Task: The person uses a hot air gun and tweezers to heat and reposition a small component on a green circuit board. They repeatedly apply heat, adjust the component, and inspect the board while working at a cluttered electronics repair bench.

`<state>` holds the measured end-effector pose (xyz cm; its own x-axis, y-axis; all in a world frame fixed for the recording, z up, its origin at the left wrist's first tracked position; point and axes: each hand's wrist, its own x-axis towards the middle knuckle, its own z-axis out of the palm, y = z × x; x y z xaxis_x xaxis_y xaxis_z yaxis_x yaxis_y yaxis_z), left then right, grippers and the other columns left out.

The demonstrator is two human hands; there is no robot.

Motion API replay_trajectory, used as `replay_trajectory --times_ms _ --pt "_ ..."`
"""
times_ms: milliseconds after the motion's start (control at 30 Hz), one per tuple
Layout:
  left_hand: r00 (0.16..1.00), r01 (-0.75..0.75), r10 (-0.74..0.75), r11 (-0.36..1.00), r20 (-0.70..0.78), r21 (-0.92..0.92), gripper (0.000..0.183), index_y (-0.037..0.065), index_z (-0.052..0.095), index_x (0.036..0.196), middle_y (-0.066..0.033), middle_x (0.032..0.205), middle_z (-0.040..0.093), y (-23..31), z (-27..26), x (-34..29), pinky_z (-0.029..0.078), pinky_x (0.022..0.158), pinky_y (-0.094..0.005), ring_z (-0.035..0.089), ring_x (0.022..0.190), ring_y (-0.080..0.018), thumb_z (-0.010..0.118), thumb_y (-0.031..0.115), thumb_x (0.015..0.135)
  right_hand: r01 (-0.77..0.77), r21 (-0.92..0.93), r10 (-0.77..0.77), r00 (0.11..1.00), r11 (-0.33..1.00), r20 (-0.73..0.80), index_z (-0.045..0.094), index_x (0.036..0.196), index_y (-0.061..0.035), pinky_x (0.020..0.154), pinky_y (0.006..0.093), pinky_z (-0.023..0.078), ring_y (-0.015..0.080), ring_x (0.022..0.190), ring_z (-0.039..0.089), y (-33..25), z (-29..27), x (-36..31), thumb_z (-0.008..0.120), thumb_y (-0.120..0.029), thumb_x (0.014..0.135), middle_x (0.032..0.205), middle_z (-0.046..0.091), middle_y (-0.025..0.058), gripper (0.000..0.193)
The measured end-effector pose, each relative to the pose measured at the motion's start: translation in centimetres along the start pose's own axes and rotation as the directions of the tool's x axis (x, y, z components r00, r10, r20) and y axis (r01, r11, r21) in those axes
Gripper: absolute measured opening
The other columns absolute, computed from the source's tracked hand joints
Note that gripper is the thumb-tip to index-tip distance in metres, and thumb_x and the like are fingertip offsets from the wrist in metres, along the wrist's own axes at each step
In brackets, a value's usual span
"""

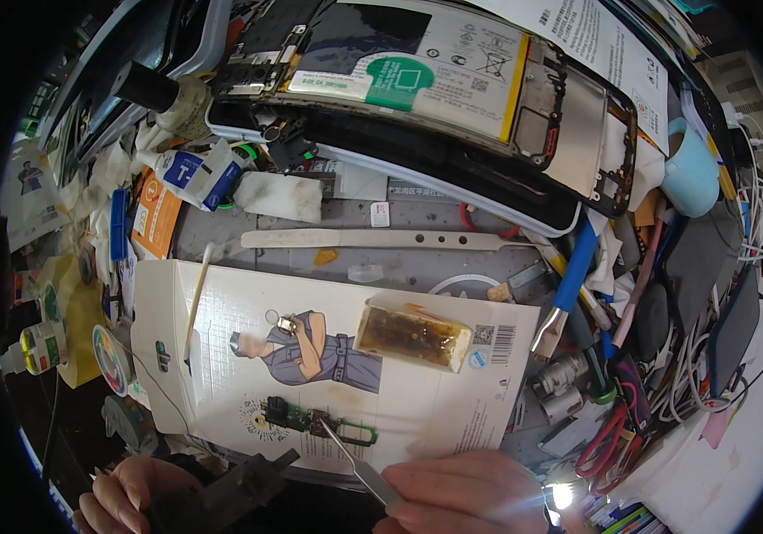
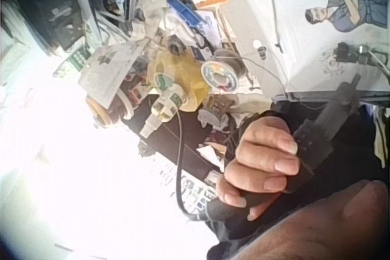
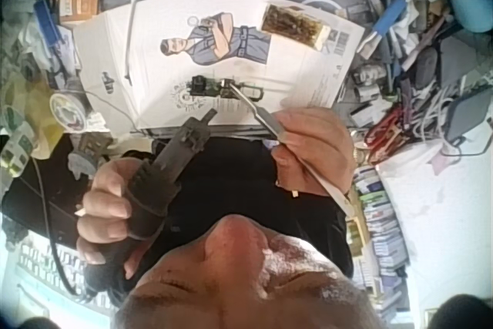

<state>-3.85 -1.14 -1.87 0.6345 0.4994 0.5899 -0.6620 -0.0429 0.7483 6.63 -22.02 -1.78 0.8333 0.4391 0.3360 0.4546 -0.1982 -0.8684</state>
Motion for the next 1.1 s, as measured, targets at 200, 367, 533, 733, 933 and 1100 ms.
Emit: replay_trajectory --times_ms 200,367,533,733,933,1100 --pt "1.0 0.017 -0.017 1.0 -0.019 0.014 0.042 0.016 0.051 0.121 -0.0017 0.096 0.056 0.8 -0.4 -0.3 0.047 0.079 -0.0386 0.057 0.086 -0.0231 0.06 0.046 0.094 -0.016 -0.009 0.016 1.0 1.0 -0.006 0.062 0.095 -0.0025 0.07 0.0403 0.056 0.0312 0.077 0.069 0.0 0.1 0.1 0.074 -0.014 0.085 0.091 0.069 0.0175 0.019" --pt "0.999 0.035 -0.035 0.999 0.01 0.03 0.044 0.016 0.05 0.122 -0.0023 0.096 0.055 1.4 -1.0 -0.5 0.046 0.078 -0.0389 0.056 0.084 -0.0228 0.059 0.049 0.093 -0.015 -0.005 0.015 1.0 1.0 -0.009 0.062 0.094 -0.0024 0.07 0.0397 0.056 0.0308 0.077 0.069 -0.1 0.1 0.1 0.074 -0.013 0.085 0.091 0.069 0.0175 0.018" --pt "0.999 0.04 -0.04 0.998 0.0 0.041 0.047 0.016 0.049 0.123 -0.0023 0.095 0.054 1.4 -1.0 -0.6 0.045 0.078 -0.041 0.056 0.084 -0.0235 0.058 0.051 0.093 0.01 -0.022 -0.01 1.0 1.0 0.009 0.062 0.094 -0.0012 0.068 0.0385 0.056 0.0306 0.075 0.069 0.0 0.0 0.2 0.074 -0.012 0.085 0.09 0.069 0.0182 0.018" --pt "0.999 0.033 -0.033 0.999 -0.007 0.032 0.047 0.016 0.049 0.123 -0.0016 0.095 0.055 1.4 -1.0 -0.7 0.045 0.078 -0.0415 0.056 0.084 -0.0236 0.059 0.051 0.092 0.039 -0.008 -0.039 0.999 0.999 0.0 0.062 0.094 -0.0008 0.067 0.0382 0.057 0.031 0.075 0.069 0.3 0.2 0.0 0.073 -0.013 0.087 0.09 0.069 0.0185 0.018" --pt "0.999 0.045 -0.045 0.998 0.009 0.04 0.046 0.016 0.05 0.123 -0.0013 0.096 0.057 1.6 -1.1 -0.7 0.046 0.078 -0.0422 0.058 0.086 -0.0239 0.059 0.05 0.093 0.02 -0.03 -0.019 1.0 0.999 0.01 0.062 0.095 -0.0018 0.068 0.038 0.057 0.0311 0.076 0.069 0.1 0.1 0.1 0.073 -0.015 0.087 0.09 0.07 0.0179 0.019" --pt "0.999 0.05 -0.049 0.998 -0.008 0.045 0.046 0.016 0.05 0.123 -0.0016 0.096 0.056 1.6 -0.9 -0.7 0.046 0.079 -0.0425 0.058 0.086 -0.0239 0.059 0.05 0.093 0.025 -0.039 -0.024 0.999 0.999 0.039 0.062 0.095 -0.0018 0.068 0.038 0.057 0.031 0.076 0.069 0.1 -0.1 0.2 0.073 -0.014 0.087 0.09 0.07 0.0177 0.018"
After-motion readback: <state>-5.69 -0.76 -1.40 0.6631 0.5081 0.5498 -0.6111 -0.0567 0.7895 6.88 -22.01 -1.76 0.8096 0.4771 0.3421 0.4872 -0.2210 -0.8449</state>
